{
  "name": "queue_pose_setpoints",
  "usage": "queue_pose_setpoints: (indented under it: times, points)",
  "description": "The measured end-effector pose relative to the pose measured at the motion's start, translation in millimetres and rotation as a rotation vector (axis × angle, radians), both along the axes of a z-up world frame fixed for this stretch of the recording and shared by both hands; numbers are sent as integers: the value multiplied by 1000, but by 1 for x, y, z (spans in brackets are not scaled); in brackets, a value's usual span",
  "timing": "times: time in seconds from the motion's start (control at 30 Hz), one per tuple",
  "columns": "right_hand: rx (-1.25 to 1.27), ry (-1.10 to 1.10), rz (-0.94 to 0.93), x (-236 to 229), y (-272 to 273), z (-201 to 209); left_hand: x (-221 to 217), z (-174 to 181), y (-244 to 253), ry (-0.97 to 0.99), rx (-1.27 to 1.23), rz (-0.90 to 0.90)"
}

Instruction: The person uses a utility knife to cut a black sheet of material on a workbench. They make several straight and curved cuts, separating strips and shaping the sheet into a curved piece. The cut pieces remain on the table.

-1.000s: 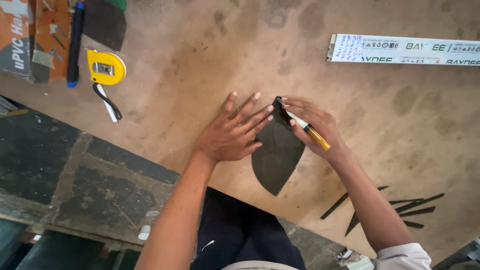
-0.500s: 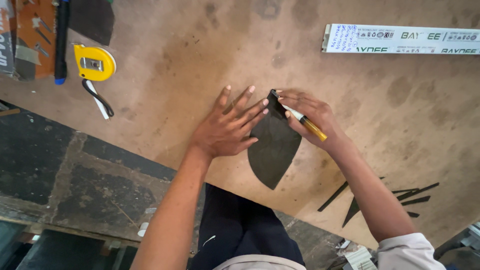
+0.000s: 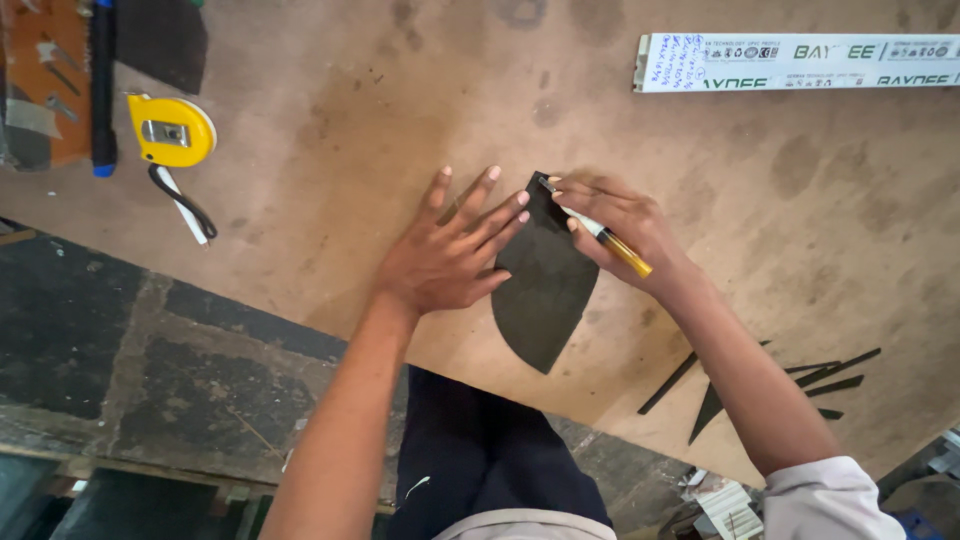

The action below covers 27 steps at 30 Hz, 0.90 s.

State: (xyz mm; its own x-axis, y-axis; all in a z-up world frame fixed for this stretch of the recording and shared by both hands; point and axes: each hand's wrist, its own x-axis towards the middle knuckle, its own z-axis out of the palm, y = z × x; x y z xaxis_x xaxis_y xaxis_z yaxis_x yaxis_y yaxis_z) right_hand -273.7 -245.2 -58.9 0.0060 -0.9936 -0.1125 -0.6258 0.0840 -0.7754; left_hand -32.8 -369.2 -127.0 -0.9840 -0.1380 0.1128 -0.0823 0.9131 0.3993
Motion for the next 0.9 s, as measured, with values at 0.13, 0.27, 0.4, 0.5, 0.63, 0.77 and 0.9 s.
queue_pose_setpoints:
  times: [0.13, 0.27, 0.4, 0.5, 0.63, 0.77, 0.9]
  points:
    - [-34, -17, -6, 0, 9, -1, 1, 0, 1, 0, -2, -6]
    - [-16, -9, -54, 1, 19, -2, 0, 1, 0, -21, -20, -15]
    - [-15, 3, -58, 0, 30, -2, -1, 0, 1, -27, -32, -32]
    - [8, -22, -73, -2, 40, 1, 0, -2, 4, -57, -38, -33]
    - [-17, -26, -104, 0, 52, 4, -1, -3, 5, -53, -47, -33]
    - [-70, 13, -159, 8, 64, 4, -1, -3, 6, -44, -60, -27]
    - [-43, 41, -239, 16, 78, 5, 1, -6, 7, -41, -64, -35]
